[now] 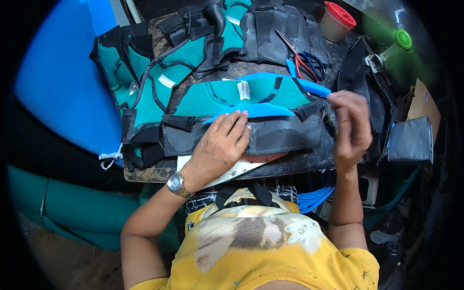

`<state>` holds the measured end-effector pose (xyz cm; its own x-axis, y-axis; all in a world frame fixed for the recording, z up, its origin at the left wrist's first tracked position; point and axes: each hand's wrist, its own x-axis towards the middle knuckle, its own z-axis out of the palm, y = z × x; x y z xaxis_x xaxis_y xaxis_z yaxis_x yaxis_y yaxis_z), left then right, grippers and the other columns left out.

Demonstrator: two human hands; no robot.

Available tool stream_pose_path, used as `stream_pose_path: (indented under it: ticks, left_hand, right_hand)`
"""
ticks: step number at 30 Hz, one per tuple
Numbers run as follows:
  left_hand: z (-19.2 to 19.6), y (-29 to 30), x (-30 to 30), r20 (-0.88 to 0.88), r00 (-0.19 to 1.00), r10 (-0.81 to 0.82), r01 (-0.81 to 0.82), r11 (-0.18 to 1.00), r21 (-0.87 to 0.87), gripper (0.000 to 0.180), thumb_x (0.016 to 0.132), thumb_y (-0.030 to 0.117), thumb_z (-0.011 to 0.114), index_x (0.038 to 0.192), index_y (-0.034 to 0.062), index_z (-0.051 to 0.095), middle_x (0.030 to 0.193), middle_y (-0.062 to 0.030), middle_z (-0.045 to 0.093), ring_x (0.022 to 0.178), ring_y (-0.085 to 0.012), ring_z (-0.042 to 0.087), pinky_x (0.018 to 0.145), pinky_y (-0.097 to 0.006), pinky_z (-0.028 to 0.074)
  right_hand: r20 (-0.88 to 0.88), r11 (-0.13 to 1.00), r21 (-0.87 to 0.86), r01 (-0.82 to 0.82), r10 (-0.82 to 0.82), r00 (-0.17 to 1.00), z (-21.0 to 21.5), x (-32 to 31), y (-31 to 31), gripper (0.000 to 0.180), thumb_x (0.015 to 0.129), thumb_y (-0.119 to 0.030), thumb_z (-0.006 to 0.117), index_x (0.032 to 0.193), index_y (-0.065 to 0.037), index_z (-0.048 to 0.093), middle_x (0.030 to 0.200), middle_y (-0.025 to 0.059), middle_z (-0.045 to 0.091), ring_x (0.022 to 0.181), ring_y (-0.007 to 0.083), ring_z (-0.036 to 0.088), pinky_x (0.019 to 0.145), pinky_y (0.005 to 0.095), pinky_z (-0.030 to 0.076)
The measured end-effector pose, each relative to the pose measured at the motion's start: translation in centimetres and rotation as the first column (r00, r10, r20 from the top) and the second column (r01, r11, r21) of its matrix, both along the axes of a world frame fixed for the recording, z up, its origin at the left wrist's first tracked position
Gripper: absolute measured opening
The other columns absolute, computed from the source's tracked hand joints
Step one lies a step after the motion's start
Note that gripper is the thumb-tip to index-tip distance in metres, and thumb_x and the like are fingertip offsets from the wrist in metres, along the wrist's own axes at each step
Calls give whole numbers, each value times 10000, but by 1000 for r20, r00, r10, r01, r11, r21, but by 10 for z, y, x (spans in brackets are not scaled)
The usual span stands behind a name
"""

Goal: The person assembles life jackets by hand, using a hammer to secure black fabric pieces onto green foam panels. They repeatedly position the fabric, strike it with the hammer, and adjust the pieces. The person also uses scissors to trim a blue foam strip and places it on the assembly.

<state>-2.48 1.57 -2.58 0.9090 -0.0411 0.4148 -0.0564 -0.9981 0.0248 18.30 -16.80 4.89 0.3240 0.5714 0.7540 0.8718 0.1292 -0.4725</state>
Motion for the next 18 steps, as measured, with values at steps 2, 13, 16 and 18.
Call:
stream_pose_path:
  ticks: [2,13,16,18]
  left_hand:
    - [1,-3,-1,-12,1000,-24,24,1000,-1,367,837,123,615,1174,-16,655,1354,-216,590,1258,-354,566,1059,-484,463]
    - [3,-23,-14,36,998,-58,59,997,-51,341,846,165,628,1130,-22,652,1270,-223,642,1214,-348,610,1009,-466,494]
    - [8,-16,-10,48,995,-83,91,979,-184,309,842,162,639,1100,-8,645,1209,-182,669,1155,-313,634,957,-452,505]
    - [15,-7,-3,29,993,-113,116,947,-300,271,828,121,656,1076,14,635,1103,-157,693,1026,-300,665,843,-414,522]
  right_hand:
    - [66,964,-235,-127,146,987,-2,-17,1,303,794,100,660,1082,5,674,1117,168,654,992,310,655,860,381,535]
    - [139,717,-670,-193,377,916,-34,-47,15,660,866,-480,704,1193,90,639,1244,206,588,1165,374,548,1000,476,470]
    - [213,769,-628,-124,323,922,-37,-51,18,442,820,-247,719,1120,69,646,1137,173,598,1072,355,552,924,453,490]
    - [204,759,-642,-111,308,929,-41,-47,25,367,761,-85,700,1097,43,629,1085,157,588,1023,353,553,881,457,492]
